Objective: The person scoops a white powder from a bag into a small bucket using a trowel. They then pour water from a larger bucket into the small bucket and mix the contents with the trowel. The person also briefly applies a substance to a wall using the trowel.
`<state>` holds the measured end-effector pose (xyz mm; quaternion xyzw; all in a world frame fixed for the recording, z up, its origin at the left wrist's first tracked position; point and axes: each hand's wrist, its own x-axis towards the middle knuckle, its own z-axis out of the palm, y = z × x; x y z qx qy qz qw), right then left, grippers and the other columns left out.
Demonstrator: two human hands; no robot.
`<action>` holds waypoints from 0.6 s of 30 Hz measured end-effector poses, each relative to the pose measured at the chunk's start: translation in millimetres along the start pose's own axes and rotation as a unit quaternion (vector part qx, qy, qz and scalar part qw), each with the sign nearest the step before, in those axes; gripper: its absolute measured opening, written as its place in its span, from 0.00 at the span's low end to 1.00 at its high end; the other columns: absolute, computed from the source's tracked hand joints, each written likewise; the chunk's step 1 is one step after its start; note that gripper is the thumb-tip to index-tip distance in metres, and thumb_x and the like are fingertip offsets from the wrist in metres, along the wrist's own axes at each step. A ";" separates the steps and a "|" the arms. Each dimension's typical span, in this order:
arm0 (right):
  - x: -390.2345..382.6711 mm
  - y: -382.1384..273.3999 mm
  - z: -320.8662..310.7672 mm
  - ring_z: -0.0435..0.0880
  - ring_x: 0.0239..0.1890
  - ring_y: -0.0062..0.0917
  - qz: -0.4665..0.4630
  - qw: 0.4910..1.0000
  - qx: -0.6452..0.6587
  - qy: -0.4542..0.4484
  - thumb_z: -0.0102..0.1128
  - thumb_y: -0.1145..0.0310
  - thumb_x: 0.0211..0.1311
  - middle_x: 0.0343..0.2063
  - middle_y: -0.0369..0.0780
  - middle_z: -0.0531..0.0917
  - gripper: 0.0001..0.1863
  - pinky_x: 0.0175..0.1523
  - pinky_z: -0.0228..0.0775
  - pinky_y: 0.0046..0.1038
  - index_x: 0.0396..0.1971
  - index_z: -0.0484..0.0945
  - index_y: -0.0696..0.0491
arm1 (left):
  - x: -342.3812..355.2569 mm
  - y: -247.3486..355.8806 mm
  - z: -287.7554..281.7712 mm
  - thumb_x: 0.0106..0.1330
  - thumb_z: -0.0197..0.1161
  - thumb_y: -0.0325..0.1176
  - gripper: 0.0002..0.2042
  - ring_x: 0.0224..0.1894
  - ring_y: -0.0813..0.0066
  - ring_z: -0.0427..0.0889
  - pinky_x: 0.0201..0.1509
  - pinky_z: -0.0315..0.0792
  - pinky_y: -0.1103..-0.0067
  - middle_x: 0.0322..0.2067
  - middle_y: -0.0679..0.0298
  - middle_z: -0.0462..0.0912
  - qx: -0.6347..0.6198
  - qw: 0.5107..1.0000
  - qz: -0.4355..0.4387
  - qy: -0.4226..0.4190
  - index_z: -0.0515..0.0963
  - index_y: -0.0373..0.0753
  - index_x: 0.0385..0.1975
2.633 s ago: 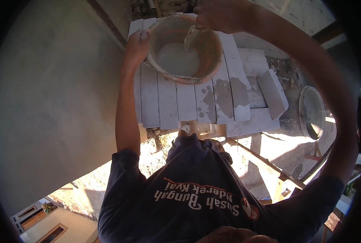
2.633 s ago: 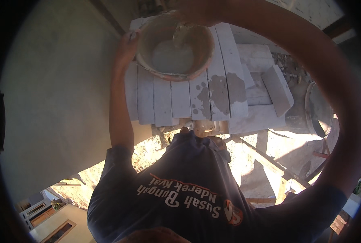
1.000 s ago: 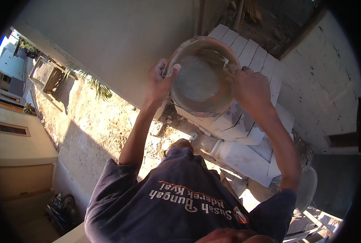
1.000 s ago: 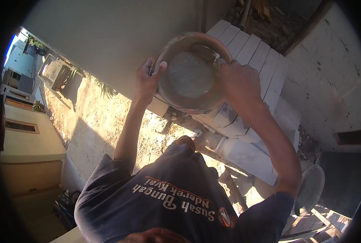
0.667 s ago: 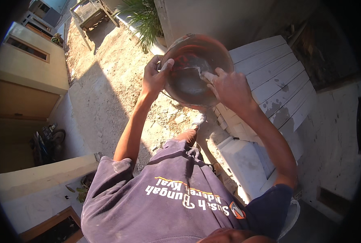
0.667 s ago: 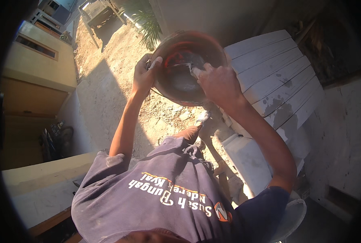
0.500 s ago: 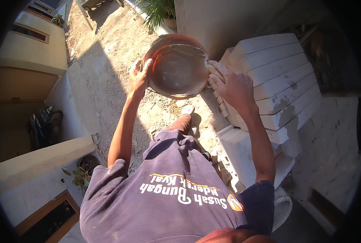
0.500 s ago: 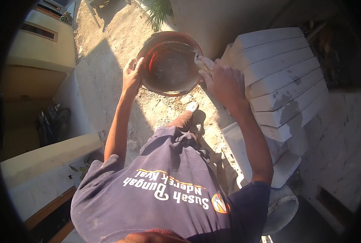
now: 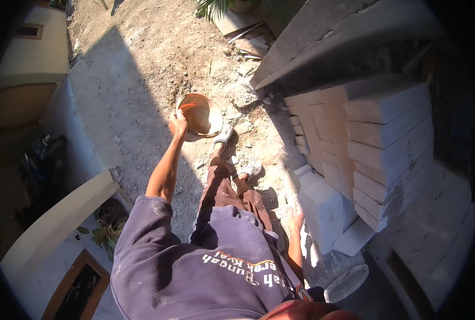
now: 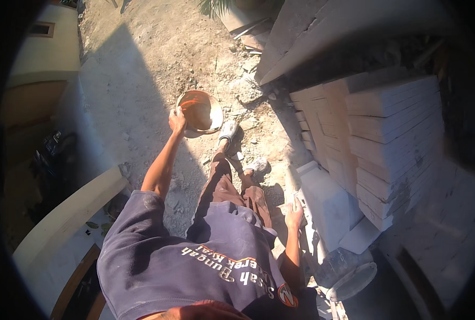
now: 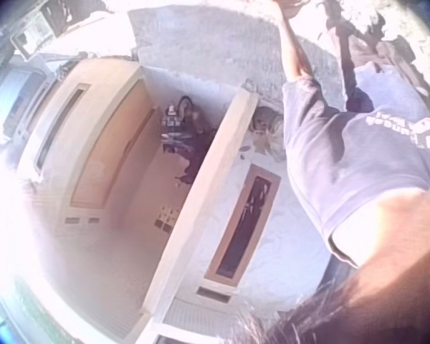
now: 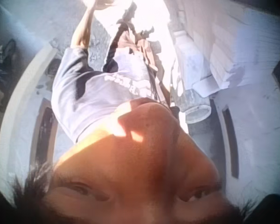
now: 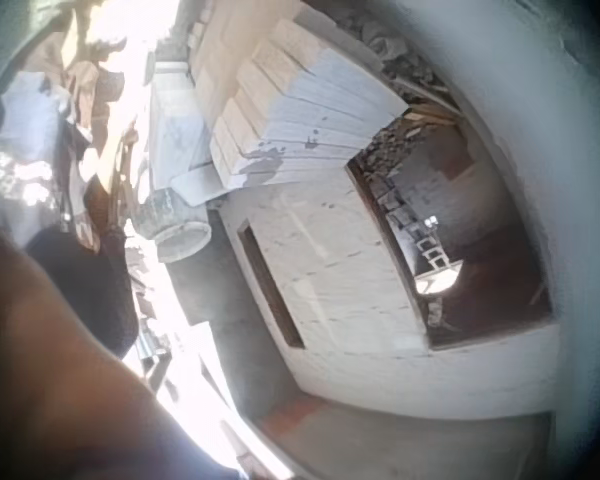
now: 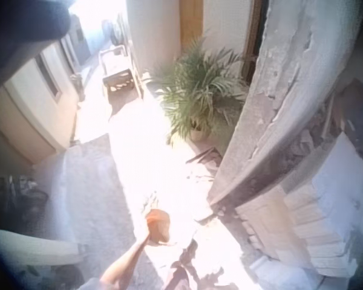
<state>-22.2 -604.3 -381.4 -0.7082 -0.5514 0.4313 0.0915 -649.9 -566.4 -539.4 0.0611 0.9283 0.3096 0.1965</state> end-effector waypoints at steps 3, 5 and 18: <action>-47.6 50.8 5.6 0.90 0.51 0.39 0.218 0.975 -0.052 0.014 0.63 0.67 0.69 0.49 0.52 0.90 0.25 0.57 0.79 0.34 0.63 0.80 0.60 | 42.8 -17.7 49.2 0.75 0.59 0.52 0.18 0.50 0.38 0.86 0.52 0.77 0.53 0.42 0.47 0.89 0.094 0.994 -0.060 -0.015 0.79 0.43 0.49; -68.7 7.8 19.5 0.92 0.44 0.40 0.226 0.965 -0.133 0.029 0.63 0.67 0.68 0.45 0.51 0.91 0.25 0.53 0.81 0.36 0.63 0.80 0.61 | 77.9 -40.2 60.3 0.75 0.59 0.50 0.17 0.50 0.38 0.87 0.52 0.77 0.53 0.42 0.47 0.89 0.170 0.983 -0.066 -0.006 0.77 0.44 0.49; -29.2 41.1 -10.6 0.76 0.28 0.26 0.126 0.974 -0.176 0.061 0.60 0.64 0.71 0.28 0.40 0.79 0.16 0.33 0.67 0.32 0.50 0.83 0.59 | 259.7 -88.2 -70.5 0.74 0.61 0.43 0.13 0.45 0.44 0.91 0.44 0.81 0.52 0.40 0.49 0.90 0.349 0.933 -0.072 0.054 0.74 0.46 0.52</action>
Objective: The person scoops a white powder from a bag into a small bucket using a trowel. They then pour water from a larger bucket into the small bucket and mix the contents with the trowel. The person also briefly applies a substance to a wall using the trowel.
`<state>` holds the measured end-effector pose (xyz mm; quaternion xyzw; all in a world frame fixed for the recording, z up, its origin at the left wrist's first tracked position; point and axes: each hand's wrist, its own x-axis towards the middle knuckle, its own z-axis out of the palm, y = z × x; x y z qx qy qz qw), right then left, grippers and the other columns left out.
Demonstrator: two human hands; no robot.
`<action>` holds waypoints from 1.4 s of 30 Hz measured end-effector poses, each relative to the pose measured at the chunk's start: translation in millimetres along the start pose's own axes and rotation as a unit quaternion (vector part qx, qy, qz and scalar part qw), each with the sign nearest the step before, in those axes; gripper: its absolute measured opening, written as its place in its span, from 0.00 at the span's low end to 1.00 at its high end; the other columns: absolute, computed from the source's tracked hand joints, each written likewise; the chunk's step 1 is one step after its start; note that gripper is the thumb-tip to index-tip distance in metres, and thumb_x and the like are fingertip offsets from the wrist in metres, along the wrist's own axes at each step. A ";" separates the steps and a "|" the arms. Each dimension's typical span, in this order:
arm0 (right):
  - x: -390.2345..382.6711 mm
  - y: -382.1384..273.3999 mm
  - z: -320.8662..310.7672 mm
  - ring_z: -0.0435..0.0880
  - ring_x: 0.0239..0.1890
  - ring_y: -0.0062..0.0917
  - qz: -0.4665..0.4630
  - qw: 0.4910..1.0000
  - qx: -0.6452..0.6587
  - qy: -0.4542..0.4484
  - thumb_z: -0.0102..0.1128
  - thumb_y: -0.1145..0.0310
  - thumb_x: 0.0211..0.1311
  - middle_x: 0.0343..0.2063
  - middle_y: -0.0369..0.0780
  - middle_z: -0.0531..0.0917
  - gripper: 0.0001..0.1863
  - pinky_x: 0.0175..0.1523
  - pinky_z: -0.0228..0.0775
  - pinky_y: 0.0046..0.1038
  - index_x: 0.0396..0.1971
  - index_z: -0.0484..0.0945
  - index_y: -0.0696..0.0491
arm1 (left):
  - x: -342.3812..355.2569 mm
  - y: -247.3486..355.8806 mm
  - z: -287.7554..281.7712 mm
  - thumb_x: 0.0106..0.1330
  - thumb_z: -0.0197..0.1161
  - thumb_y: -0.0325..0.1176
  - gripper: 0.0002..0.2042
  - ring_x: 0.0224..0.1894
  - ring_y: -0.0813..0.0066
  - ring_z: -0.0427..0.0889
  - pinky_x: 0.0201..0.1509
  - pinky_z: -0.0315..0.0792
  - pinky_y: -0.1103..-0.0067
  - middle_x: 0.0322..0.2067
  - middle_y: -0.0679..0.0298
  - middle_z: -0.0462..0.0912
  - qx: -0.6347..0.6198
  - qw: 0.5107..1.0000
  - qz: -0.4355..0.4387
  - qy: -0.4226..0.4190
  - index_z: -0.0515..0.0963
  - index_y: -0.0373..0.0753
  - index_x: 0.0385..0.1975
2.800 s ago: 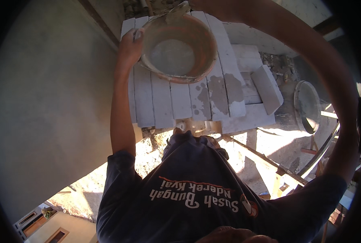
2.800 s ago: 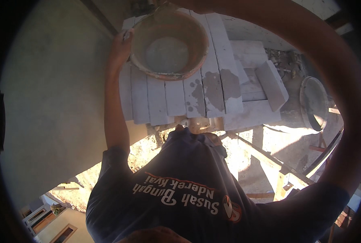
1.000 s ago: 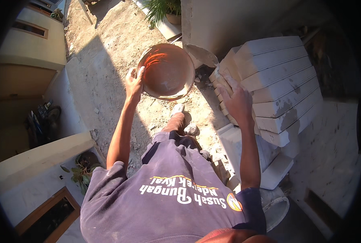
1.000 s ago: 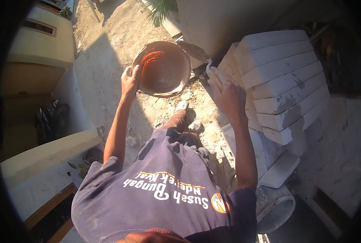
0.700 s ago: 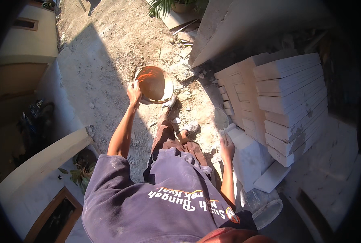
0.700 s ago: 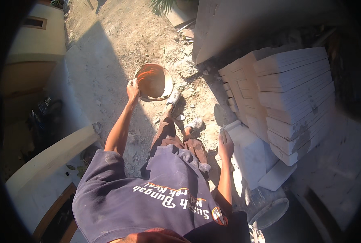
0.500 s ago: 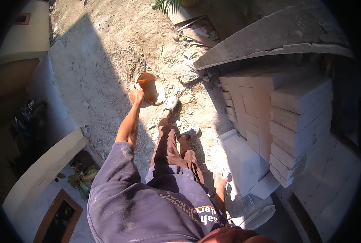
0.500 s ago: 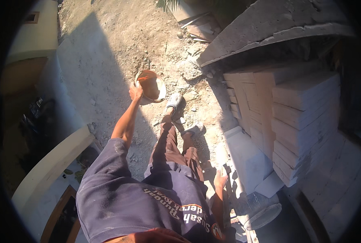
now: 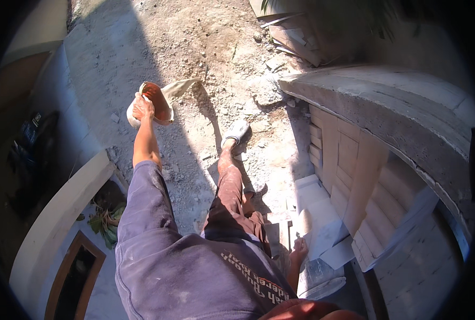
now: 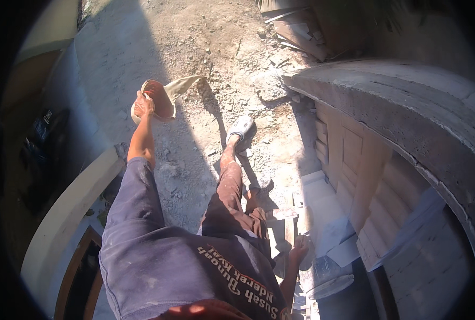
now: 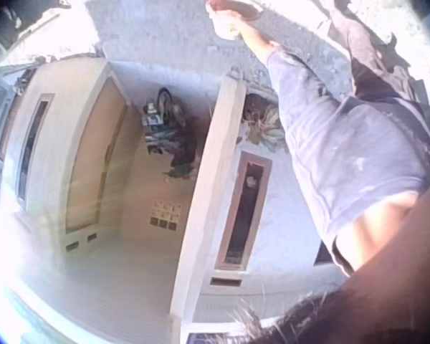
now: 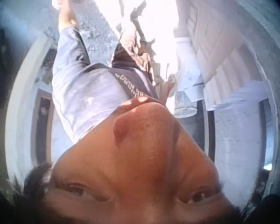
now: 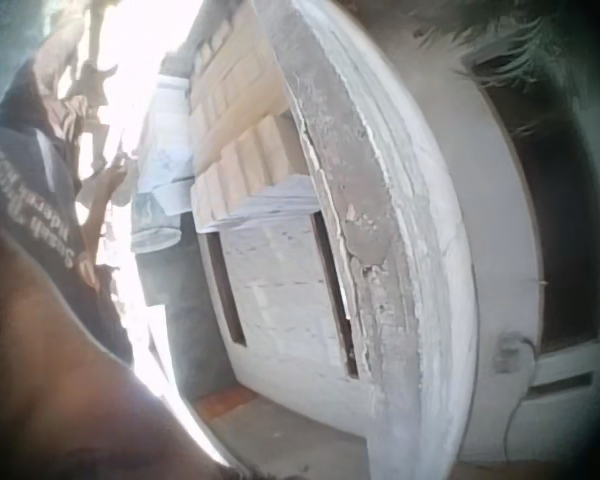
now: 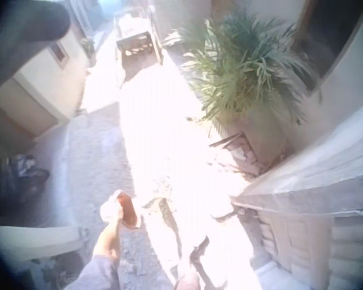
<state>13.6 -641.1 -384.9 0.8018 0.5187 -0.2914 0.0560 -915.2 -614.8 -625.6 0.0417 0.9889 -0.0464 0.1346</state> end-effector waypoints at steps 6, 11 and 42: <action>40.6 -99.8 -6.8 0.72 0.17 0.20 0.083 0.983 0.116 -0.116 0.58 0.60 0.74 0.22 0.34 0.77 0.18 0.21 0.64 0.29 0.55 0.84 0.55 | 38.3 -112.5 -121.3 0.76 0.55 0.41 0.12 0.42 0.42 0.91 0.40 0.82 0.52 0.38 0.48 0.90 0.107 0.992 0.035 0.060 0.72 0.47 0.54; 50.9 -98.1 -1.6 0.76 0.23 0.28 -0.080 0.994 0.063 -0.045 0.55 0.57 0.75 0.30 0.40 0.79 0.19 0.29 0.69 0.34 0.57 0.82 0.52 | 54.9 -131.0 -186.6 0.77 0.54 0.41 0.11 0.42 0.42 0.91 0.40 0.81 0.51 0.38 0.49 0.90 0.087 0.989 0.083 0.083 0.73 0.47 0.53; -48.2 -121.3 -5.1 0.75 0.09 0.31 0.236 0.960 0.149 0.019 0.67 0.49 0.68 0.14 0.44 0.77 0.29 0.13 0.69 0.34 0.34 0.77 0.67 | -174.9 49.0 -63.8 0.71 0.62 0.61 0.30 0.51 0.38 0.86 0.57 0.77 0.56 0.44 0.43 0.89 -0.345 0.929 0.006 -0.134 0.84 0.35 0.51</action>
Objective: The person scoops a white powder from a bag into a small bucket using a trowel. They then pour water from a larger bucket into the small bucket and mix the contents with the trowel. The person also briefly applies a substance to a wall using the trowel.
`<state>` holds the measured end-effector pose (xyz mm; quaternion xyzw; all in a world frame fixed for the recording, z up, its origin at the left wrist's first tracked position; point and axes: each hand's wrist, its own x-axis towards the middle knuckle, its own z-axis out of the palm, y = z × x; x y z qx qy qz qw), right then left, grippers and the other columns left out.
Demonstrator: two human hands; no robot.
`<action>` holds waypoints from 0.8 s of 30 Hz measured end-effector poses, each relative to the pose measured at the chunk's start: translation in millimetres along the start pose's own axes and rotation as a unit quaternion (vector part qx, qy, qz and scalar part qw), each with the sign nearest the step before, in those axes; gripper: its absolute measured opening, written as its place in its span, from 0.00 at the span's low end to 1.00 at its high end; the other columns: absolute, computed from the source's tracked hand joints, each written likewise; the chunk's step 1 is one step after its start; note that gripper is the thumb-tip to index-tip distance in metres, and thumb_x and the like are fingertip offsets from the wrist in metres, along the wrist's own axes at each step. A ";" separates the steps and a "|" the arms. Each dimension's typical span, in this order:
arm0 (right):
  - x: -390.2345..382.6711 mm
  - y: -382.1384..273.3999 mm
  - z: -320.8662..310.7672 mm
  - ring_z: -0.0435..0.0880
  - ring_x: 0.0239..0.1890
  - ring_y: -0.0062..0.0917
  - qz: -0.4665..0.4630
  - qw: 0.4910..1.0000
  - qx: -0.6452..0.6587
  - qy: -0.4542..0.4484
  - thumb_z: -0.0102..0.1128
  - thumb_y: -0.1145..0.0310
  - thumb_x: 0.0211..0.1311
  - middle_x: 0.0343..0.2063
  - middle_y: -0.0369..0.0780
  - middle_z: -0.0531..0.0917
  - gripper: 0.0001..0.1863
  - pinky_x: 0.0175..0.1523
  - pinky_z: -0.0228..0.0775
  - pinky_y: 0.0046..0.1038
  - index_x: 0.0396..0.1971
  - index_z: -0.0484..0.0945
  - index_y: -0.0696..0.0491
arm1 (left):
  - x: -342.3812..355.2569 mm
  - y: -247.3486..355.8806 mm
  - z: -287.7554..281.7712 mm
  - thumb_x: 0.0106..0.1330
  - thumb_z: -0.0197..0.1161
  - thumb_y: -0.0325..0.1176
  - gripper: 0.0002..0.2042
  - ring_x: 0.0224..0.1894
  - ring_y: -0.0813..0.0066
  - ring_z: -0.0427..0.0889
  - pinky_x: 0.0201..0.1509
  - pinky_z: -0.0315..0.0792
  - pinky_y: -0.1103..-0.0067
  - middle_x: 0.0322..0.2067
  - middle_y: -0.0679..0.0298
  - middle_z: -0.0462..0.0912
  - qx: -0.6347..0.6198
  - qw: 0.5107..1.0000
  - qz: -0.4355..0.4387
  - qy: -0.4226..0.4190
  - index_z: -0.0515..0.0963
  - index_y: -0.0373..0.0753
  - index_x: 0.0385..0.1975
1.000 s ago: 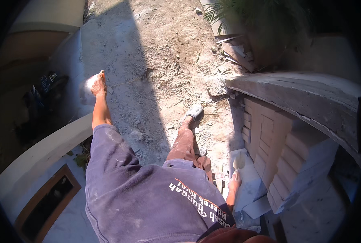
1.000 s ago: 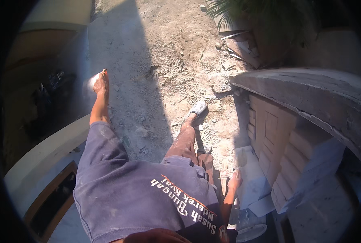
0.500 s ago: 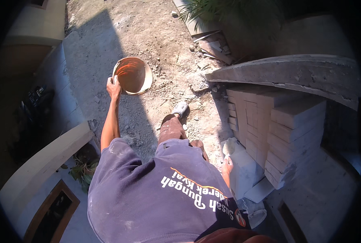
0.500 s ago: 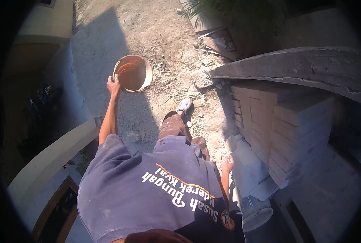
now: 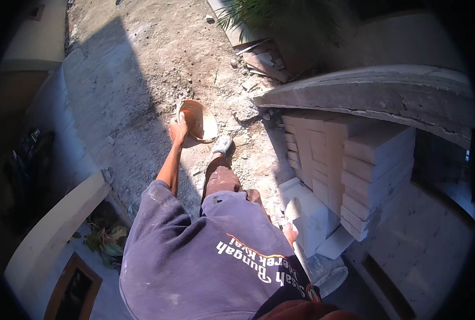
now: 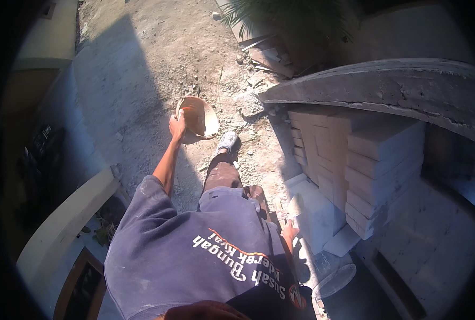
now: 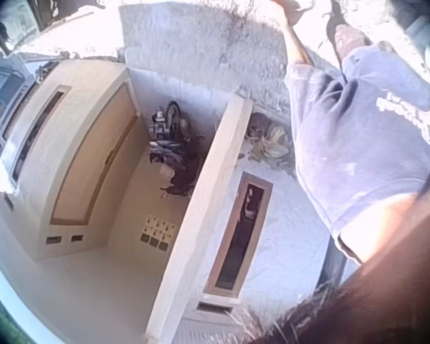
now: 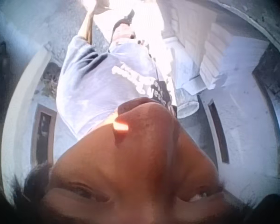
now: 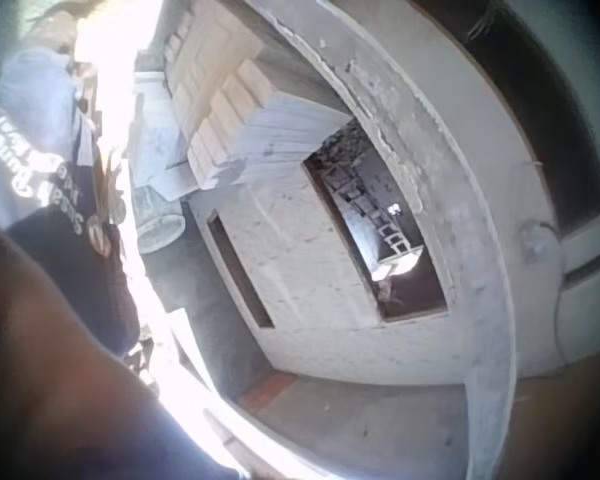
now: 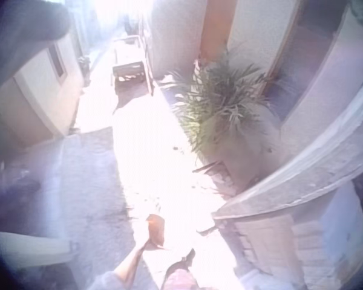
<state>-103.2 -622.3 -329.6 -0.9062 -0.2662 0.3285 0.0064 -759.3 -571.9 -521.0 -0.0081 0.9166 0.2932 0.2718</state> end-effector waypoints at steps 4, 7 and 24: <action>2.9 -4.2 17.4 0.77 0.11 0.31 -0.029 1.000 -0.004 -0.004 0.66 0.49 0.69 0.15 0.45 0.77 0.30 0.14 0.69 0.33 0.38 0.74 0.68 | 4.1 -15.9 0.6 0.74 0.57 0.57 0.30 0.57 0.40 0.84 0.61 0.74 0.56 0.53 0.41 0.86 0.009 1.000 0.008 -0.010 0.80 0.36 0.59; 14.2 0.7 6.9 0.80 0.14 0.32 0.029 0.999 0.014 -0.028 0.66 0.48 0.69 0.19 0.47 0.79 0.35 0.15 0.71 0.33 0.48 0.70 0.70 | -20.4 -2.5 8.5 0.75 0.55 0.57 0.28 0.55 0.38 0.85 0.58 0.76 0.54 0.51 0.41 0.87 0.043 0.999 0.006 -0.019 0.80 0.36 0.56; -23.3 -12.6 -17.3 0.81 0.34 0.41 -0.001 0.993 -0.101 0.067 0.69 0.52 0.66 0.34 0.48 0.82 0.27 0.37 0.71 0.38 0.45 0.82 0.66 | 40.0 204.5 149.2 0.74 0.56 0.32 0.08 0.35 0.38 0.86 0.33 0.77 0.49 0.37 0.47 0.86 0.118 0.920 0.370 0.049 0.69 0.39 0.47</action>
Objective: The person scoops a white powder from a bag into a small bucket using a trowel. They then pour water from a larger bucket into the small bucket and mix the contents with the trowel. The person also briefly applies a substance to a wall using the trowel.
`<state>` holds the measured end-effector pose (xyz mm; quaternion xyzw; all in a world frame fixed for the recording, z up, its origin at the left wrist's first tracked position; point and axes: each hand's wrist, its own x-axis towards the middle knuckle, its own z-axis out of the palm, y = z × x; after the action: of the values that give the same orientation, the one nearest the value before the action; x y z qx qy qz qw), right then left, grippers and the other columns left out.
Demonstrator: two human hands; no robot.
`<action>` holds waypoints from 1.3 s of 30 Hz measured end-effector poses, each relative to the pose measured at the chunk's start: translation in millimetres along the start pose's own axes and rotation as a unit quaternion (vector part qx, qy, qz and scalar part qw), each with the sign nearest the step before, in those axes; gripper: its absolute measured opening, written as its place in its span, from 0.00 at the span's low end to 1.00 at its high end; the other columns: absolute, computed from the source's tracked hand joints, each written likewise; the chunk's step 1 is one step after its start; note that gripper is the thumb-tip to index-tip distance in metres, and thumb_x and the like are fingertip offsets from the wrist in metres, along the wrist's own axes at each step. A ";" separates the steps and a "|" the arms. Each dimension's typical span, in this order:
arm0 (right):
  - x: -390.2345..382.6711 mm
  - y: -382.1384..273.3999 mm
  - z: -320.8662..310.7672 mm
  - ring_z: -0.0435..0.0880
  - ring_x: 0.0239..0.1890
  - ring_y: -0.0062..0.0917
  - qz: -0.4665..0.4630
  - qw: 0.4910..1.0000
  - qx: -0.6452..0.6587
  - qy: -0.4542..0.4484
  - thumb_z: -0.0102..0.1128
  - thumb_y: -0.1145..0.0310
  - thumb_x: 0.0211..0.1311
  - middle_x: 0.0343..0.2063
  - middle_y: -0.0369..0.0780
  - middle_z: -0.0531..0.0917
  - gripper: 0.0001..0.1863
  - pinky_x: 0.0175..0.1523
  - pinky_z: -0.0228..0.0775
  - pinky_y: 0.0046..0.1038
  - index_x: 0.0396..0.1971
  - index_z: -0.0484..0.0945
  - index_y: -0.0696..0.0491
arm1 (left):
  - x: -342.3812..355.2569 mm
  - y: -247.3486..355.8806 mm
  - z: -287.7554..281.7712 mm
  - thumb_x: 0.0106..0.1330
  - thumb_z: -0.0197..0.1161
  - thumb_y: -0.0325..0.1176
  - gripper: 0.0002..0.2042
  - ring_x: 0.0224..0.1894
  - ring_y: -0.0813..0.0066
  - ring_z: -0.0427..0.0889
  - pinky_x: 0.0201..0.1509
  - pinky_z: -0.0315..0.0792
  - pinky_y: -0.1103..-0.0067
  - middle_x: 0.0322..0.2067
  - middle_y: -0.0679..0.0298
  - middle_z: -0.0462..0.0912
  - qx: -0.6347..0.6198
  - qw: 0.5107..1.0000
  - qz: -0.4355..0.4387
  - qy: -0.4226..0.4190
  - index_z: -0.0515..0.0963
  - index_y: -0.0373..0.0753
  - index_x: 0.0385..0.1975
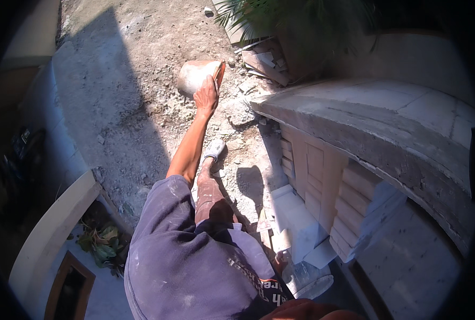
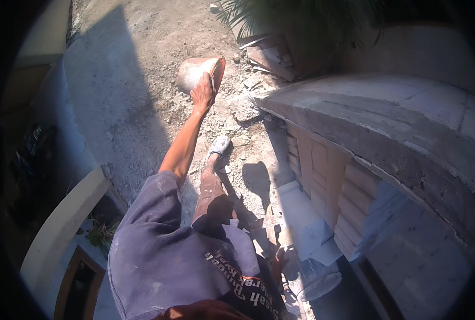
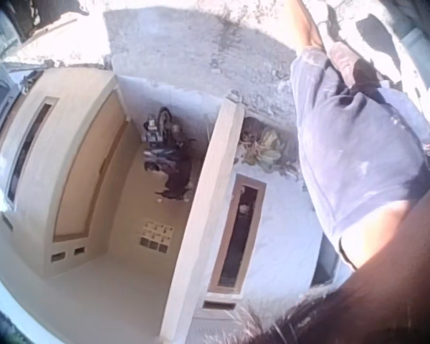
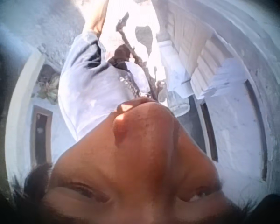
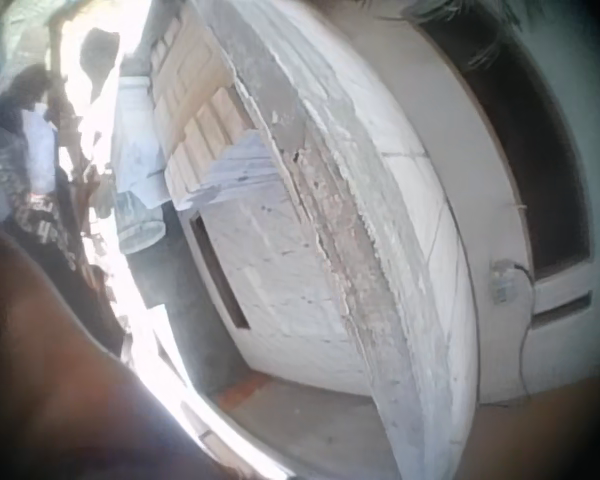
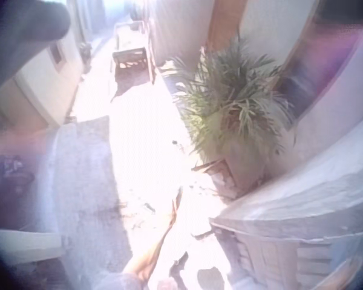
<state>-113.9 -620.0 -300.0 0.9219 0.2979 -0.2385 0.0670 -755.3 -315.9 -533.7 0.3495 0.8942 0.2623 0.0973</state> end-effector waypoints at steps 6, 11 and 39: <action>14.4 -32.4 12.8 0.81 0.32 0.40 -0.016 0.997 0.059 -0.054 0.69 0.52 0.67 0.33 0.48 0.82 0.26 0.35 0.70 0.38 0.44 0.81 0.65 | -8.4 86.1 70.4 0.79 0.54 0.40 0.14 0.42 0.41 0.88 0.40 0.80 0.51 0.47 0.49 0.86 -0.063 0.907 0.299 -0.288 0.72 0.45 0.59; 12.1 -31.7 14.8 0.81 0.31 0.39 0.001 0.995 0.085 -0.060 0.69 0.52 0.67 0.32 0.47 0.82 0.26 0.33 0.70 0.38 0.43 0.81 0.65 | 4.5 81.3 64.0 0.76 0.56 0.38 0.11 0.37 0.49 0.90 0.35 0.82 0.57 0.40 0.56 0.85 -0.026 0.947 0.273 -0.170 0.71 0.49 0.55; 0.9 -12.2 40.3 0.79 0.22 0.35 0.010 0.987 0.132 -0.086 0.68 0.53 0.68 0.25 0.45 0.80 0.24 0.24 0.68 0.36 0.38 0.79 0.64 | 51.5 -1.9 30.5 0.69 0.66 0.40 0.14 0.43 0.39 0.86 0.45 0.77 0.51 0.38 0.45 0.86 -0.097 0.973 0.165 -0.128 0.78 0.39 0.47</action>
<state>-136.5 -620.3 -335.5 0.9019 0.2474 -0.3531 -0.0276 -783.5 -270.1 -560.0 0.5122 0.7746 0.3131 0.1993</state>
